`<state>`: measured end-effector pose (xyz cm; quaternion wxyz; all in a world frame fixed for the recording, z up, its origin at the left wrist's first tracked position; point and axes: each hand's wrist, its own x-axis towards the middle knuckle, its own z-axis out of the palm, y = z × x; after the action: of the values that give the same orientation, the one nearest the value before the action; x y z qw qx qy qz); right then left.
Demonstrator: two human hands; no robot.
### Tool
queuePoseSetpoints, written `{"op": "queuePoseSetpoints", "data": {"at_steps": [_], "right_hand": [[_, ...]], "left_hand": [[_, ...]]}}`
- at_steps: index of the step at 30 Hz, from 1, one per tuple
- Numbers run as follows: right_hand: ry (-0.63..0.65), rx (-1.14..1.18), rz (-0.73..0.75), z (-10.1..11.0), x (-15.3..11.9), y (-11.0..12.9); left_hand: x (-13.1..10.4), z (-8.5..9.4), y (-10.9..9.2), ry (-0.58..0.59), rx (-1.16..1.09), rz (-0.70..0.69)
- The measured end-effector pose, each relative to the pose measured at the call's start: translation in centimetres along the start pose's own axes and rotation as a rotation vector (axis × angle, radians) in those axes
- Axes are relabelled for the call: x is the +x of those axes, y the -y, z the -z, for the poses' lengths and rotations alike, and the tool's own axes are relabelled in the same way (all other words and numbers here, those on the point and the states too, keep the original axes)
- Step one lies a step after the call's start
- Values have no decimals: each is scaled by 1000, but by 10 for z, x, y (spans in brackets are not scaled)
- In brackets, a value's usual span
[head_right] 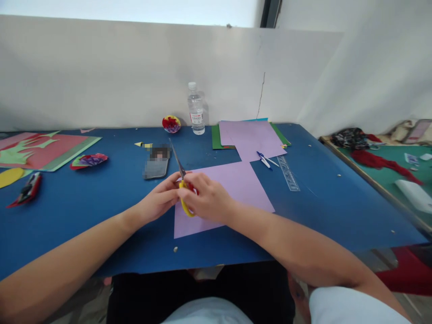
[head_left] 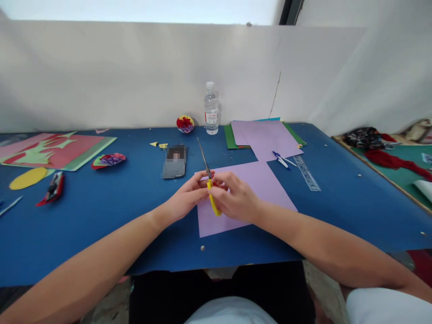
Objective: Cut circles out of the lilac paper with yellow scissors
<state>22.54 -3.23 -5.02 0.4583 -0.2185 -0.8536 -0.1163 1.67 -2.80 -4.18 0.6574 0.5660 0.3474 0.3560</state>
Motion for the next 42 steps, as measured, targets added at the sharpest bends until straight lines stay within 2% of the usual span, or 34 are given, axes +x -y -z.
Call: {"op": "queuePoseSetpoints", "data": {"at_steps": [2,5,10,14,17,19,23,31,34,42], "right_hand": [[38,62,-271,-2,-2,-2],[228,223,-596,-2,-1,-5],[279,539,-984,5,10,-8],[394,753,-1325,10,16,-10],[401,920,-1507,10,21,-8],[358,976,-1546,8,22,-6],[300,1015,-1521,3,21,-5],[83,1093,-1379,-6,10,-24],[77,1084,-1383,-8,8,-30],[135,1120,-1376,-9,10,-36]], "left_hand": [[4,0,2,1,18,-37],[8,0,5,-1,61,-81],[11,2,9,-5,147,-131],[8,4,10,31,243,-156],[4,2,4,65,311,-190],[2,1,0,77,394,-222],[5,5,-6,52,715,-246],[19,35,-17,-42,1159,-156],[21,36,-16,-95,1276,-77],[23,21,-8,-223,1383,54]]}}
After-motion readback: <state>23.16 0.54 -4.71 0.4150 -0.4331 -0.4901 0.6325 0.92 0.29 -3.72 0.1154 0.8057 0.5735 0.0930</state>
